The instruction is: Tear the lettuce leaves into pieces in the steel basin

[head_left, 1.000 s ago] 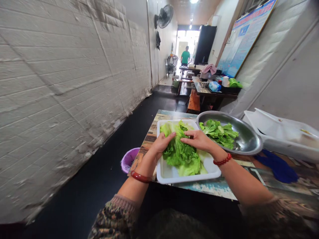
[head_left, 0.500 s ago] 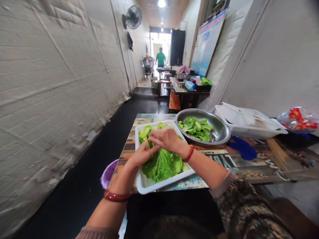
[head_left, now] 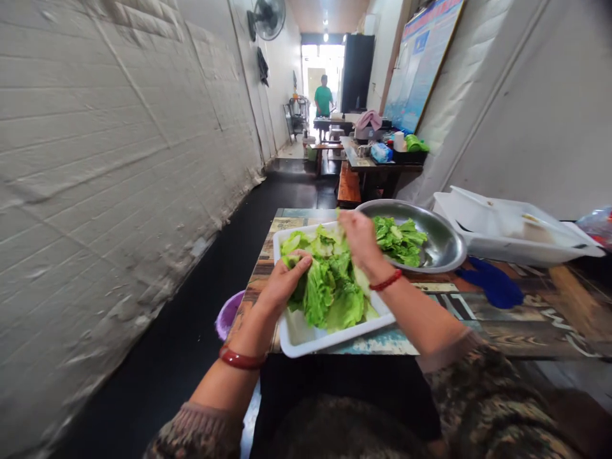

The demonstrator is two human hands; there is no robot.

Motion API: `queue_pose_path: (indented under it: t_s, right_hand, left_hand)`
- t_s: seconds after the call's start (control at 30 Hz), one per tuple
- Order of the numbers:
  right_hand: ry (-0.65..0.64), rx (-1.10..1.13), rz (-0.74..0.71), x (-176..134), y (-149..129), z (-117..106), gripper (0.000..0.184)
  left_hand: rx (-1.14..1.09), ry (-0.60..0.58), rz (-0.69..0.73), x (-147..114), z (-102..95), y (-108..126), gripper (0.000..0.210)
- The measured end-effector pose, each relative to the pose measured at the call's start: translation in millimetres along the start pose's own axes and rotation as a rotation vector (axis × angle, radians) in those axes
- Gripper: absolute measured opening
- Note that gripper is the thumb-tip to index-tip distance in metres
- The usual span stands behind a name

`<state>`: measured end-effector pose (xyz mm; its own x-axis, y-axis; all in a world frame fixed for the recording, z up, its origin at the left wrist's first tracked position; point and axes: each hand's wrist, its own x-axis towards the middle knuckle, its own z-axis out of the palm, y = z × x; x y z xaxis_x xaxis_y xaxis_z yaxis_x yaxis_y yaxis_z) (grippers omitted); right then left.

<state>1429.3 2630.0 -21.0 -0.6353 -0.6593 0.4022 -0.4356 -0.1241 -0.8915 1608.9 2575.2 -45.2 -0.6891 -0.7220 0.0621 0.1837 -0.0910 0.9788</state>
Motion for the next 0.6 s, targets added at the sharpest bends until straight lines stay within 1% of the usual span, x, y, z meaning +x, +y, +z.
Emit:
queue_pose_path:
  t_s: [0.03, 0.07, 0.1, 0.13, 0.17, 0.2, 0.27, 0.3, 0.37, 0.5, 0.57, 0.6]
  right_hand:
    - [0.084, -0.078, -0.07, 8.3, 4.4, -17.3, 0.033]
    - [0.141, -0.17, -0.133, 16.3, 10.0, -36.6, 0.031]
    - [0.168, -0.276, -0.181, 23.6, 16.8, -56.6, 0.029]
    - [0.165, -0.39, -0.223, 29.8, 24.4, -76.1, 0.028]
    - [0.134, -0.497, -0.258, 34.4, 32.5, -93.9, 0.027]
    - [0.074, -0.595, -0.282, 37.4, 40.3, -109.0, 0.027]
    - [-0.035, -0.737, -0.3, 38.2, 52.8, -128.6, 0.027]
    - [-0.068, -0.77, -0.299, 36.6, 56.3, -132.8, 0.029]
    - [-0.074, -0.759, -0.298, 31.9, 56.3, -132.0, 0.033]
    - [-0.004, -0.618, -0.293, 31.4, 40.7, -121.8, 0.036]
    - [0.037, -0.596, -0.262, 38.3, 38.5, -124.6, 0.036]
    - [0.034, -0.597, -0.234, 42.1, 40.9, -128.1, 0.034]
  left_hand:
    - [-0.05, 0.047, -0.012, 0.6, -0.8, -1.2, 0.031]
    - [-0.1, 0.085, -0.027, 1.8, -1.9, -2.7, 0.032]
    - [-0.145, 0.118, -0.039, 3.3, -3.0, -4.4, 0.034]
    - [-0.185, 0.146, -0.045, 5.3, -4.1, -6.1, 0.034]
    - [-0.22, 0.172, -0.041, 7.5, -5.3, -7.8, 0.035]
    - [-0.251, 0.196, -0.032, 9.8, -6.4, -9.3, 0.035]
    - [-0.305, 0.239, -0.004, 13.7, -8.5, -11.7, 0.035]
    - [-0.323, 0.258, 0.01, 15.1, -9.3, -12.4, 0.035]
    - [-0.335, 0.289, 0.025, 16.4, -10.5, -12.8, 0.035]
    - [-0.308, 0.321, 0.021, 14.1, -9.5, -9.6, 0.038]
    - [-0.298, 0.318, 0.014, 12.7, -7.9, -7.2, 0.039]
    - [-0.295, 0.311, 0.01, 12.2, -7.1, -6.1, 0.039]
